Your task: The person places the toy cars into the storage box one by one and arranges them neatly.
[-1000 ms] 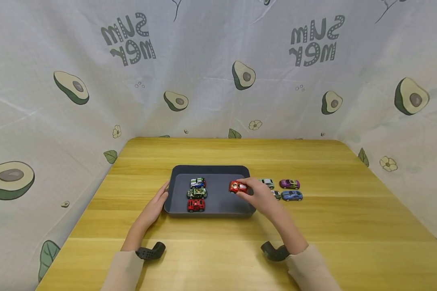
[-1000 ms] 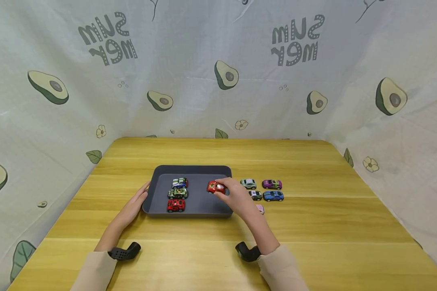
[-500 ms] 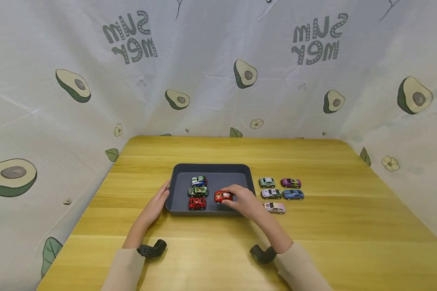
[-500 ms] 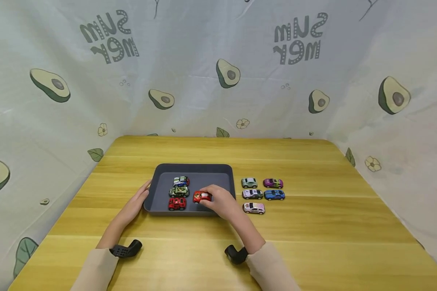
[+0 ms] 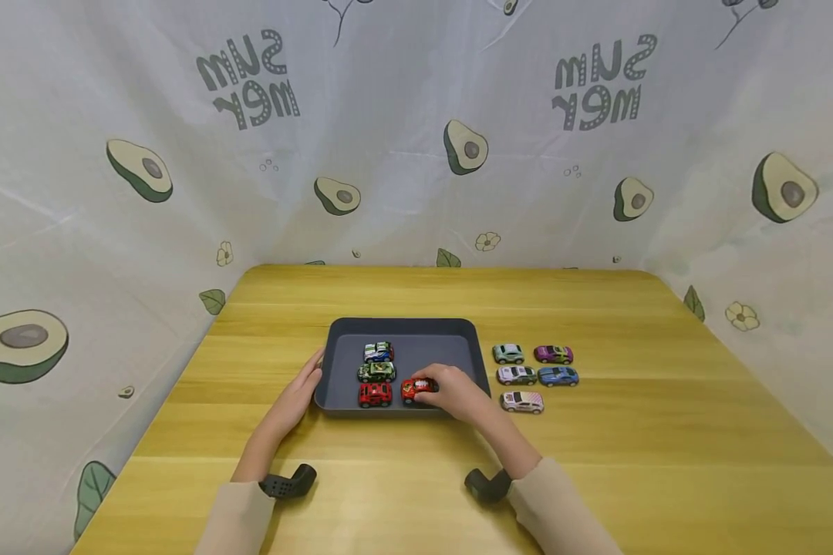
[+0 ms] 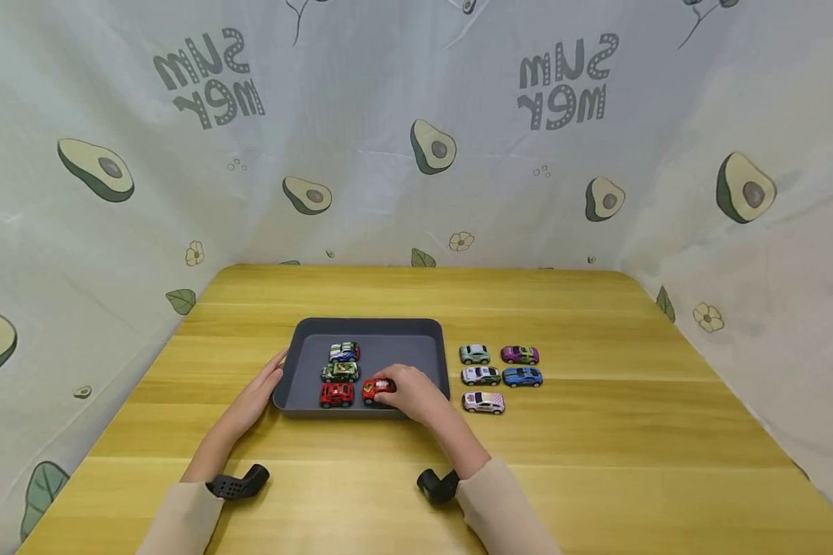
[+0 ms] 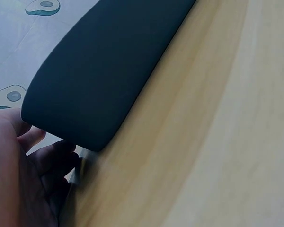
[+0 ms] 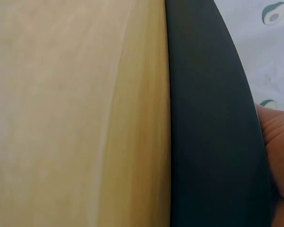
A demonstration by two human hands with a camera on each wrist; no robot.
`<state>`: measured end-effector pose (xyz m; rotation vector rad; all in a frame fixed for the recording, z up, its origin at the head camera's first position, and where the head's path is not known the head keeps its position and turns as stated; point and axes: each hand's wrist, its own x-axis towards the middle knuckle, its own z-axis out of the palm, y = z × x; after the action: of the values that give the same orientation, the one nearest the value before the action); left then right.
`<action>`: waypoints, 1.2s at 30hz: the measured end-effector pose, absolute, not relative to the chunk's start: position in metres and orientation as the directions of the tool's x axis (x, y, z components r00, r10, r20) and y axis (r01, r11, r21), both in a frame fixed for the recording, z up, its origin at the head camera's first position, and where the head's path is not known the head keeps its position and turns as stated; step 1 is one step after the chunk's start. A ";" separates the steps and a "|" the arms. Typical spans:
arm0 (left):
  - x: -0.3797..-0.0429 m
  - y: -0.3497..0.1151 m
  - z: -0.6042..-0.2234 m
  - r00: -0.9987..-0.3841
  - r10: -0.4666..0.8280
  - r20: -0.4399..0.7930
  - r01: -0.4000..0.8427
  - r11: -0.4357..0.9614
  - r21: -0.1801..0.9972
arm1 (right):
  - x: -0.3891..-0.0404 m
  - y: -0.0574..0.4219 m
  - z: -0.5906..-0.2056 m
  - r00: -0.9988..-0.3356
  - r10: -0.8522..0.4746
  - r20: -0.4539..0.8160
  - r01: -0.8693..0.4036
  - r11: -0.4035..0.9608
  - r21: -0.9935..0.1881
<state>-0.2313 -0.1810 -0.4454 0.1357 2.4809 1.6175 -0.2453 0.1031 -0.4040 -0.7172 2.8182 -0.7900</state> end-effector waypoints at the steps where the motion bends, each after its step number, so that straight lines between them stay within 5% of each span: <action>1: -0.231 -0.181 -0.446 -0.981 0.170 -0.094 -0.017 0.407 0.913 | -0.246 0.103 -0.404 -0.877 -0.481 0.004 -0.413 0.747 -0.521; 22: -0.230 -0.181 -0.447 -0.984 0.166 -0.062 0.012 0.412 0.911 | -0.250 0.102 -0.409 -0.848 -0.528 -0.044 -0.437 0.745 -0.504; 36: -0.230 -0.181 -0.446 -0.984 0.166 -0.069 0.006 0.416 0.909 | -0.244 0.121 -0.397 -0.903 -0.427 -0.036 -0.338 0.762 -0.553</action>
<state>-0.2303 -0.1810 -0.4464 0.1544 2.5158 1.6139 -0.2438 0.1206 -0.3969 -0.6118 2.7965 -0.8319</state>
